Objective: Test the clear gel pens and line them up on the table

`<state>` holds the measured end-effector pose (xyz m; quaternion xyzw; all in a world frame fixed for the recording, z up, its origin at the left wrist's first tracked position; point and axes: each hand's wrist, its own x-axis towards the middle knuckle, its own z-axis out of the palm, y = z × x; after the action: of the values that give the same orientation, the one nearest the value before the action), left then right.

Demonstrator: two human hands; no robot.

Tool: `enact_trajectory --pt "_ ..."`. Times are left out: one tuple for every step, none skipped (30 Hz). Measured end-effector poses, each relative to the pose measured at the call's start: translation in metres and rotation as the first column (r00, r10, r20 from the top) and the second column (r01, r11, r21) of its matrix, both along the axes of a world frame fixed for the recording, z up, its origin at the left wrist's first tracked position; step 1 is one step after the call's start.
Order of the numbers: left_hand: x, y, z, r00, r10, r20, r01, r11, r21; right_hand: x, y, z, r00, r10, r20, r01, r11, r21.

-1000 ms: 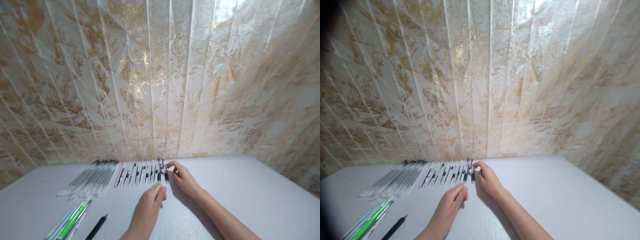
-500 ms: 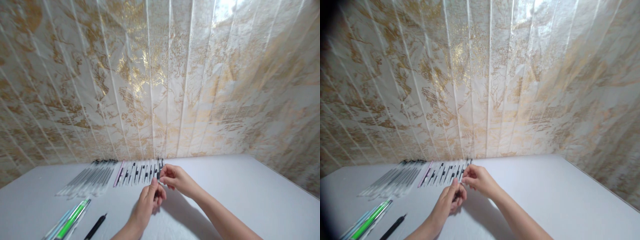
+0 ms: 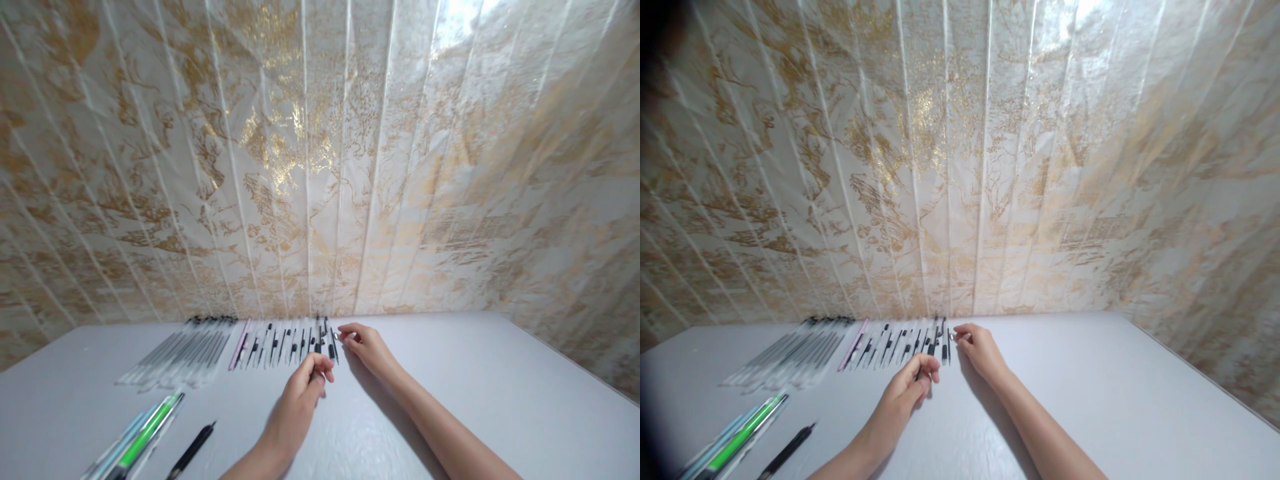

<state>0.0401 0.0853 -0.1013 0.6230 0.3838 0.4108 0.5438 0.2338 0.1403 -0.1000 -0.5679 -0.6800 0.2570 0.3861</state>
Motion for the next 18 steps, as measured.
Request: enact_trajectory --pt "0.001 0.000 -0.001 1.000 -0.005 0.003 0.005 1.000 0.009 -0.001 -0.001 0.000 1.000 0.007 0.006 -0.007 1.000 0.014" --pt "0.001 0.000 -0.001 1.000 -0.012 0.011 0.012 1.000 0.016 -0.002 -0.002 0.000 1.000 0.013 0.013 -0.013 0.999 0.032" --pt "0.002 0.000 -0.001 1.000 -0.016 0.021 0.015 1.000 0.024 -0.002 -0.003 0.000 1.000 0.019 0.023 -0.020 0.999 0.050" --pt "0.003 0.001 -0.001 0.999 -0.018 0.033 0.017 0.999 0.030 -0.002 -0.004 0.000 0.999 0.025 0.032 -0.027 0.997 0.065" --pt "0.003 0.001 -0.001 0.999 -0.016 0.045 0.014 0.999 0.036 -0.002 -0.004 0.001 0.999 0.031 0.038 -0.034 0.997 0.075" --pt "0.003 0.001 0.000 0.999 -0.009 0.052 0.007 0.999 0.039 -0.001 -0.004 0.001 0.999 0.033 0.039 -0.036 0.996 0.079" --pt "0.002 0.002 0.001 0.999 0.001 0.054 -0.004 0.999 0.040 -0.001 -0.005 0.002 0.999 0.027 0.033 -0.030 0.996 0.078" --pt "0.002 0.002 0.002 0.999 0.016 0.051 -0.018 0.999 0.039 -0.001 -0.006 0.003 1.000 0.015 0.021 -0.017 0.997 0.077" --pt "0.001 0.003 0.004 0.998 0.040 0.050 -0.042 0.998 0.041 -0.001 -0.007 0.005 1.000 -0.002 0.002 0.002 0.997 0.078" --pt "0.000 0.003 0.006 0.996 0.071 0.054 -0.074 0.996 0.050 -0.003 -0.009 0.008 1.000 -0.015 -0.024 0.017 0.997 0.077" --pt "-0.001 0.003 0.007 0.992 0.109 0.071 -0.114 0.991 0.066 -0.007 -0.012 0.011 0.998 -0.012 -0.058 0.016 0.997 0.070" --pt "-0.002 0.003 0.008 0.985 0.143 0.100 -0.152 0.985 0.087 -0.012 -0.016 0.015 0.995 0.019 -0.098 -0.014 0.998 0.053" --pt "-0.002 0.003 0.009 0.976 0.171 0.137 -0.186 0.977 0.108 -0.019 -0.021 0.019 0.987 0.078 -0.137 -0.074 0.997 0.030" --pt "-0.002 0.002 0.010 0.967 0.188 0.173 -0.211 0.970 0.125 -0.027 -0.027 0.023 0.972 0.153 -0.177 -0.155 0.988 0.005" --pt "-0.002 0.001 0.011 0.959 0.196 0.203 -0.226 0.964 0.138 -0.036 -0.032 0.026 0.949 0.235 -0.212 -0.244 0.970 -0.019" --pt "-0.001 0.001 0.011 0.953 0.200 0.226 -0.236 0.961 0.145 -0.045 -0.038 0.029 0.926 0.293 -0.237 -0.309 0.951 -0.029" --pt "-0.001 0.000 0.011 0.948 0.204 0.244 -0.244 0.958 0.148 -0.053 -0.043 0.032 0.911 0.321 -0.260 -0.341 0.939 -0.036" --pt "-0.001 -0.001 0.011 0.945 0.205 0.256 -0.249 0.957 0.150 -0.060 -0.047 0.034 0.902 0.327 -0.283 -0.354 0.934 -0.048"
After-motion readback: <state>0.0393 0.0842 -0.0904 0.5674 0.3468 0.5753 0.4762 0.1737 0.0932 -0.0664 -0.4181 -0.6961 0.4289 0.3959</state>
